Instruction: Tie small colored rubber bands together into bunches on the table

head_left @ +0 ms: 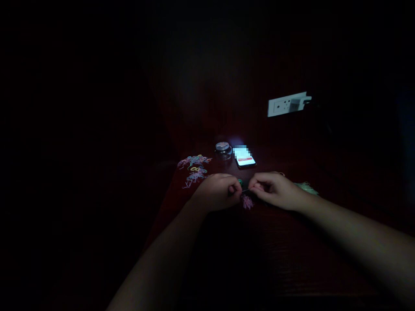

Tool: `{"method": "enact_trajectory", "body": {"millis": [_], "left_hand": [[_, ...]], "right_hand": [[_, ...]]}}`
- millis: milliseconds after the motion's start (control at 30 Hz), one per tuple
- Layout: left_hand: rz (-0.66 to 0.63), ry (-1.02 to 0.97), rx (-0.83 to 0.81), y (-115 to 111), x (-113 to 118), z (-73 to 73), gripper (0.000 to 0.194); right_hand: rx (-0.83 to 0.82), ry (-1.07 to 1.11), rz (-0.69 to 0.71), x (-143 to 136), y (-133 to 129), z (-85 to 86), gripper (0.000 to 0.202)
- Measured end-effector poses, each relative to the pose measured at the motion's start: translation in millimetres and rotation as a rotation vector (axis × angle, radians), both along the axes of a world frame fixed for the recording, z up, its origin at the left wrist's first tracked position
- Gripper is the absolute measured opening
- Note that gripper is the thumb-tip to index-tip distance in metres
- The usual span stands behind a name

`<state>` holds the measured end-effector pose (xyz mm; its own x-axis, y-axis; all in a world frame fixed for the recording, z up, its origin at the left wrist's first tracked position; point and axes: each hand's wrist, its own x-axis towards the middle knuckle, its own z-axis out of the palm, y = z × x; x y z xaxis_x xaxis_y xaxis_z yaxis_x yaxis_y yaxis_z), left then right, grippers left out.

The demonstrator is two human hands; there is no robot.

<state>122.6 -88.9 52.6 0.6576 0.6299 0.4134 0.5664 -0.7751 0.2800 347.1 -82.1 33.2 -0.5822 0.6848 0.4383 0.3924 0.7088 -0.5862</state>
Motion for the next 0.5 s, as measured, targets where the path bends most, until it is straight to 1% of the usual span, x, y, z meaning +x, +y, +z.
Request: {"method": "enact_trajectory", "body": {"millis": [233, 367, 433, 500], "left_hand": [[0.011, 0.016, -0.002, -1, 0, 0.4, 0.008], [0.031, 0.036, -0.002, 0, 0, 0.2, 0.010], [0.051, 0.039, 0.004, 1, 0, -0.3, 0.010], [0.053, 0.049, 0.006, 2, -1, -0.9, 0.010]], "right_hand": [[0.086, -0.011, 0.000, 1, 0, 0.7, 0.013], [0.157, -0.055, 0.027, 12, 5, 11.6, 0.010], [0.132, -0.109, 0.013, 22, 10, 18.4, 0.009], [0.080, -0.215, -0.012, 32, 16, 23.8, 0.009]]}}
